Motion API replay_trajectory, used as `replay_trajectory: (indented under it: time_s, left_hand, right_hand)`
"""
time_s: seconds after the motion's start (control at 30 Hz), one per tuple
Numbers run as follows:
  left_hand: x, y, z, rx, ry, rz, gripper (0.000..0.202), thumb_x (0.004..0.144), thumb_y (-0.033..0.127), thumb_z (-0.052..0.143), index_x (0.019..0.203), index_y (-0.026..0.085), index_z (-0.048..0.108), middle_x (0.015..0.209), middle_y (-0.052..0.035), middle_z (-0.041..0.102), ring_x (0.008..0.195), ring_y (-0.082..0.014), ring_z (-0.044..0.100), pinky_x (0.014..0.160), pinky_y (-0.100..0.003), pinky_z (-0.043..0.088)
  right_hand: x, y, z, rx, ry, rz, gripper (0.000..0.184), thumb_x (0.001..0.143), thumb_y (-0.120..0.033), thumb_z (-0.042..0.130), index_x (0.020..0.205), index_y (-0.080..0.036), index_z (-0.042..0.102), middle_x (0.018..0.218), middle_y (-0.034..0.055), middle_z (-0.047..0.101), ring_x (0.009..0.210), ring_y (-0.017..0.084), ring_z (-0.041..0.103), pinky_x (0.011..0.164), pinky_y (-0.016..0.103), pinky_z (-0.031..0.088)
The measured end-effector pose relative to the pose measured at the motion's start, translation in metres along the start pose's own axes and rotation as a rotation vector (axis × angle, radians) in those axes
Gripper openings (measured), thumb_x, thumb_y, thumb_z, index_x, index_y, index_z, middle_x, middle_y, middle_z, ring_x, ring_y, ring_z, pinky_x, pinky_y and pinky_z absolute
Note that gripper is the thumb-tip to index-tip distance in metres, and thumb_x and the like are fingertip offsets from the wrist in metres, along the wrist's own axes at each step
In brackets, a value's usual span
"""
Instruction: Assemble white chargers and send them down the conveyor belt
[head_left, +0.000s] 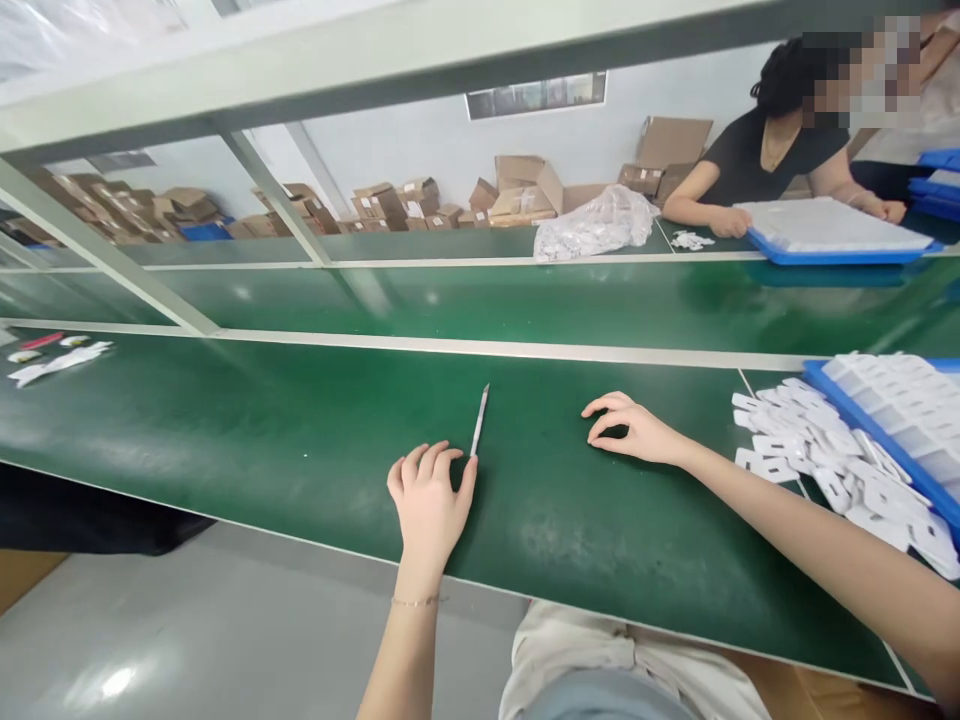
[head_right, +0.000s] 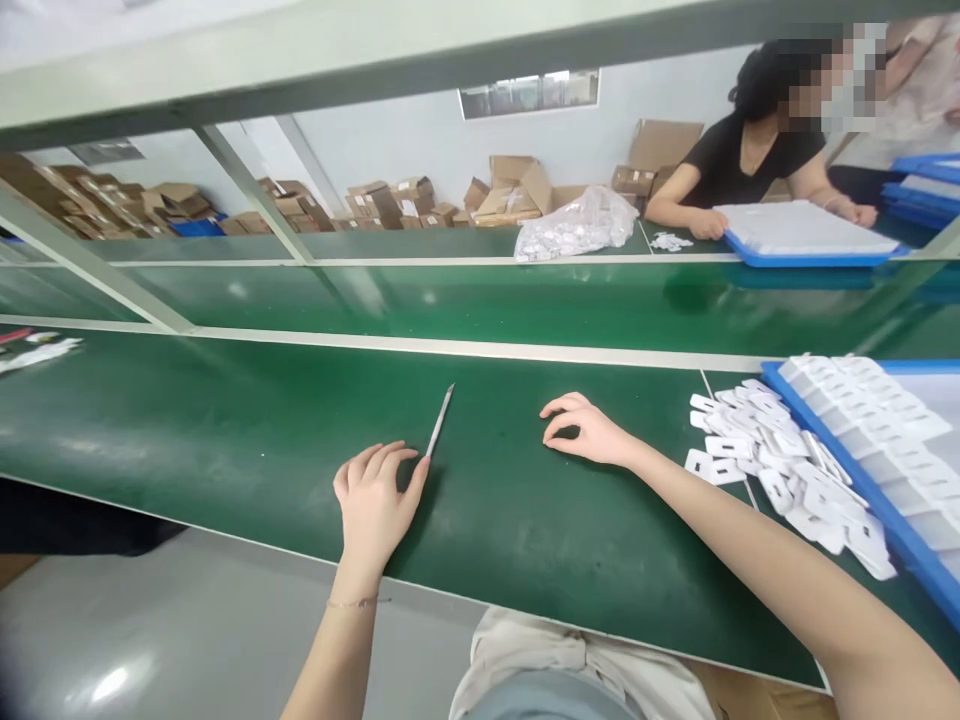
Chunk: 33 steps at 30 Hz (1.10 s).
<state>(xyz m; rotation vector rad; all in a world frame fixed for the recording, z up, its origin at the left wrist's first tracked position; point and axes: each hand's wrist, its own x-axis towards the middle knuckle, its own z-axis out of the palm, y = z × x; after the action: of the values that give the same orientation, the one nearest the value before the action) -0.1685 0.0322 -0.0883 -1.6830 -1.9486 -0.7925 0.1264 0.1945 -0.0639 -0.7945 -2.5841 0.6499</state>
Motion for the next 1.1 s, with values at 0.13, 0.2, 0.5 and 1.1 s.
replay_trajectory:
  time_s: [0.13, 0.2, 0.5, 1.1]
  left_hand:
    - [0.006, 0.006, 0.001, 0.065, -0.062, 0.057, 0.026, 0.093, 0.042, 0.058, 0.089, 0.018, 0.069, 0.108, -0.0159, 0.073, 0.111, -0.0371, 0.059, 0.099, -0.054, 0.037]
    - [0.012, 0.010, 0.002, 0.060, -0.103, 0.089, 0.027, 0.093, 0.041, 0.056, 0.086, 0.017, 0.069, 0.108, -0.0181, 0.071, 0.112, -0.0387, 0.058, 0.099, -0.056, 0.037]
    - [0.036, 0.014, 0.009, -0.009, -0.176, 0.174, 0.024, 0.085, 0.019, 0.051, 0.063, 0.019, 0.062, 0.087, -0.0148, 0.066, 0.102, -0.0339, 0.060, 0.103, -0.056, 0.038]
    - [0.014, 0.127, -0.011, -0.314, -0.087, 0.489, 0.017, 0.091, 0.032, 0.059, 0.090, 0.017, 0.067, 0.103, -0.0084, 0.069, 0.108, -0.0261, 0.061, 0.108, -0.047, 0.037]
  right_hand:
    - [-0.006, 0.000, 0.009, 0.106, 0.042, 0.042, 0.022, 0.090, -0.043, 0.063, 0.084, -0.029, 0.080, 0.120, 0.0076, 0.067, 0.122, 0.031, 0.050, 0.103, 0.052, 0.045]
    - [-0.006, -0.002, 0.005, 0.144, 0.064, 0.058, 0.023, 0.089, -0.045, 0.064, 0.082, -0.030, 0.080, 0.118, 0.0075, 0.068, 0.121, 0.032, 0.050, 0.103, 0.054, 0.044]
    - [-0.034, -0.048, -0.017, 0.435, 0.158, 0.300, 0.025, 0.087, -0.043, 0.062, 0.091, -0.023, 0.076, 0.099, 0.0102, 0.072, 0.094, 0.029, 0.063, 0.090, 0.052, 0.052]
    - [-0.048, -0.081, 0.009, 1.207, 0.569, 0.681, 0.041, 0.074, -0.042, 0.077, 0.106, -0.019, 0.066, 0.067, -0.0026, 0.059, 0.052, 0.010, 0.051, 0.048, 0.023, 0.044]
